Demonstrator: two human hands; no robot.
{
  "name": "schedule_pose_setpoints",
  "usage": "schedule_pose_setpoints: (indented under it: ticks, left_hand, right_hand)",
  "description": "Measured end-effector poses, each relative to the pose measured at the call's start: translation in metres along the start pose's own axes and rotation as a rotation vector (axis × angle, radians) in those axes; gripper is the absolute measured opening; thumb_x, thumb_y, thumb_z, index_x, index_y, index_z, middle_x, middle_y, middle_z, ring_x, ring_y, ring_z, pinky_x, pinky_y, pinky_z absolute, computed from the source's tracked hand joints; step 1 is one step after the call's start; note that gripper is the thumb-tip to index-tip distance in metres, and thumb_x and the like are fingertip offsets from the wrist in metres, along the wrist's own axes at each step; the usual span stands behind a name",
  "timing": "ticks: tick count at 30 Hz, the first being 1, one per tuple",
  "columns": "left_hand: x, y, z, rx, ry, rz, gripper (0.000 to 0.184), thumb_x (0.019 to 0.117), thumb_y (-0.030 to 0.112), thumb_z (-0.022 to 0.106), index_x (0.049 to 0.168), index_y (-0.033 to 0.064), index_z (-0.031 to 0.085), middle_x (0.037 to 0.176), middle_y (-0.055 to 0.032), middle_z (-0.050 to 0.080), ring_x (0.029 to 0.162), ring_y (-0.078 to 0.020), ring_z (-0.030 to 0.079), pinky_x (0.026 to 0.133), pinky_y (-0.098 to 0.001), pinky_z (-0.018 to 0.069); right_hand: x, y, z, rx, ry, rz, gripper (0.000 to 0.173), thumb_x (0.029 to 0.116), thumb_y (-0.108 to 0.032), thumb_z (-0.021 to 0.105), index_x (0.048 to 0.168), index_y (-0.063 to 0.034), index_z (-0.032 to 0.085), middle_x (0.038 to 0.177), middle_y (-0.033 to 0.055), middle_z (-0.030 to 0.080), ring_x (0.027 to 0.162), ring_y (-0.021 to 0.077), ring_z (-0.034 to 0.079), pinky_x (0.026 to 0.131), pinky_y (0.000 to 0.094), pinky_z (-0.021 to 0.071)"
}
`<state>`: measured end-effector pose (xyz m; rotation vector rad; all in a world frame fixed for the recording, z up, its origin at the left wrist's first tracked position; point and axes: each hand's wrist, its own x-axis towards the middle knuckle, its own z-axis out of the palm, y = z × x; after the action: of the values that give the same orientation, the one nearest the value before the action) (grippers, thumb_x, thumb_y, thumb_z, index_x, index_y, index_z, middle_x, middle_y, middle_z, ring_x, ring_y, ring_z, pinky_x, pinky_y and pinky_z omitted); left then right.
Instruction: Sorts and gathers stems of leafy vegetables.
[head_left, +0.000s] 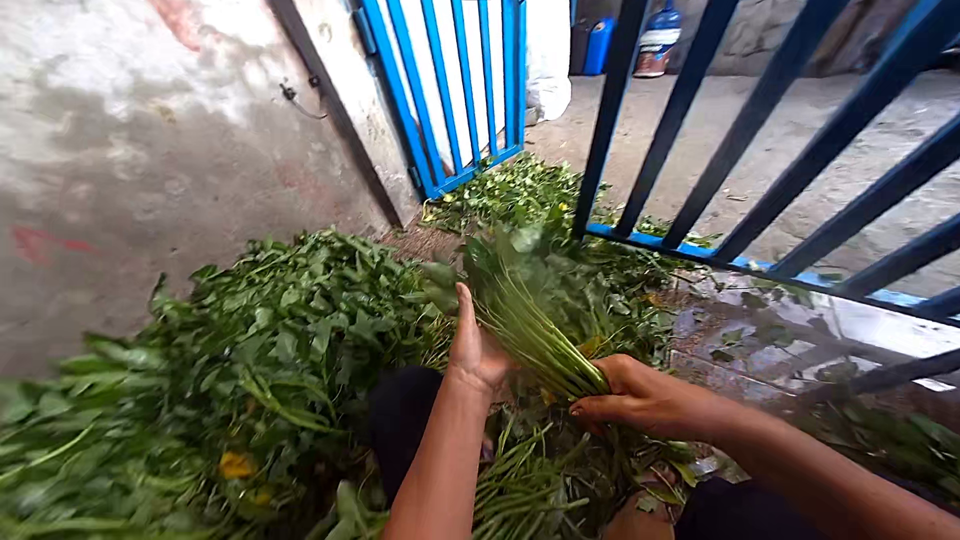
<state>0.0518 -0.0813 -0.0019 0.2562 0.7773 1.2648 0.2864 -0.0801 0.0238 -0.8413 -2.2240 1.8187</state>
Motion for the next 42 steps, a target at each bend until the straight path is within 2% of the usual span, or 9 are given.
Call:
schedule_pose_setpoints:
  ticks: [4, 10, 15, 18, 25, 28, 31, 33, 42]
  left_hand:
    - [-0.037, 0.031, -0.041, -0.11, 0.171, 0.275, 0.073, 0.0931, 0.078, 0.041, 0.145, 0.0275, 0.051, 0.135, -0.0057, 0.065, 0.126, -0.0269, 0.061, 0.101, -0.0572, 0.0526]
    - [-0.17, 0.056, -0.068, -0.157, 0.065, 0.603, 0.07, 0.0848, 0.067, 0.069, 0.139, 0.0243, 0.059, 0.135, -0.0096, 0.065, 0.124, -0.0311, 0.063, 0.099, -0.0581, 0.0544]
    - [-0.26, 0.014, -0.094, -0.184, 0.1, 0.745, 0.063, 0.0721, 0.056, 0.085, 0.122, 0.0189, 0.073, 0.12, -0.0132, 0.072, 0.114, -0.0328, 0.069, 0.096, -0.0594, 0.0553]
    - [-0.291, -0.017, -0.094, -0.177, 0.117, 0.754, 0.054, 0.0799, 0.058, 0.076, 0.119, 0.0205, 0.077, 0.119, -0.0091, 0.074, 0.115, -0.0282, 0.069, 0.102, -0.0563, 0.0527]
    - [-0.303, -0.073, -0.098, -0.157, -0.094, 0.795, 0.049, 0.0994, 0.045, 0.061, 0.132, 0.0091, 0.067, 0.131, -0.01, 0.069, 0.128, -0.0259, 0.061, 0.115, -0.0512, 0.0414]
    - [-0.293, -0.068, -0.064, -0.114, 0.099, 0.752, 0.034, 0.0948, 0.039, 0.067, 0.114, 0.0137, 0.077, 0.114, -0.0012, 0.076, 0.117, -0.0143, 0.068, 0.11, -0.0361, 0.048]
    - [-0.288, -0.09, -0.14, -0.316, 0.054, 0.682, 0.035, 0.0895, 0.034, 0.075, 0.118, 0.0119, 0.077, 0.118, -0.0113, 0.075, 0.115, -0.026, 0.069, 0.107, -0.0489, 0.0503]
    - [-0.284, -0.097, -0.165, -0.436, 0.145, 0.652, 0.033, 0.082, 0.032, 0.082, 0.109, 0.0126, 0.08, 0.11, -0.0149, 0.076, 0.107, -0.0311, 0.072, 0.099, -0.0541, 0.0545]
    - [-0.29, -0.087, -0.163, -0.335, 0.231, 0.64, 0.028, 0.0819, 0.025, 0.083, 0.106, 0.0119, 0.081, 0.11, -0.0154, 0.076, 0.108, -0.0318, 0.072, 0.1, -0.0535, 0.0547]
  right_hand:
    - [0.018, -0.023, 0.008, -0.048, -0.217, -0.033, 0.013, 0.1001, -0.018, 0.063, 0.099, -0.009, 0.072, 0.081, -0.0001, 0.071, 0.073, 0.0082, 0.068, 0.07, 0.0255, 0.058]
    - [0.068, -0.043, 0.023, 0.033, -0.551, -0.14, 0.013, 0.0981, -0.015, 0.067, 0.097, -0.0056, 0.075, 0.081, 0.001, 0.074, 0.071, 0.0058, 0.068, 0.068, 0.0223, 0.0566]
    - [0.093, -0.058, 0.049, -0.021, -0.812, -0.125, 0.012, 0.098, -0.017, 0.066, 0.097, -0.0067, 0.073, 0.078, -0.0032, 0.071, 0.069, 0.0008, 0.065, 0.066, 0.0203, 0.0555]
    - [0.094, -0.06, 0.061, -0.064, -0.924, -0.149, 0.015, 0.0985, -0.016, 0.063, 0.096, -0.004, 0.071, 0.077, -0.0027, 0.07, 0.066, 0.0002, 0.062, 0.063, 0.0207, 0.0521]
    - [0.086, -0.057, 0.054, -0.118, -1.021, -0.153, 0.015, 0.0981, -0.017, 0.065, 0.095, -0.0039, 0.071, 0.072, -0.0017, 0.067, 0.06, 0.0006, 0.057, 0.056, 0.0202, 0.0457]
    - [0.09, -0.046, 0.057, -0.121, -1.042, -0.059, 0.014, 0.0982, -0.016, 0.065, 0.096, -0.0045, 0.073, 0.074, -0.0008, 0.069, 0.062, 0.0019, 0.06, 0.059, 0.0216, 0.0484]
    - [0.102, -0.016, 0.072, -0.107, -1.045, 0.093, 0.016, 0.0987, -0.019, 0.063, 0.098, -0.0052, 0.071, 0.077, 0.0019, 0.07, 0.064, 0.0069, 0.064, 0.064, 0.0284, 0.0546]
    - [0.11, 0.005, 0.081, -0.09, -1.032, 0.187, 0.015, 0.0975, -0.019, 0.064, 0.099, -0.0055, 0.07, 0.079, 0.0027, 0.07, 0.067, 0.009, 0.065, 0.067, 0.0315, 0.0562]
    - [0.117, 0.03, 0.089, -0.1, -1.003, 0.232, 0.014, 0.0984, -0.017, 0.066, 0.101, -0.0042, 0.07, 0.081, 0.0028, 0.071, 0.07, 0.0085, 0.067, 0.071, 0.031, 0.0571]
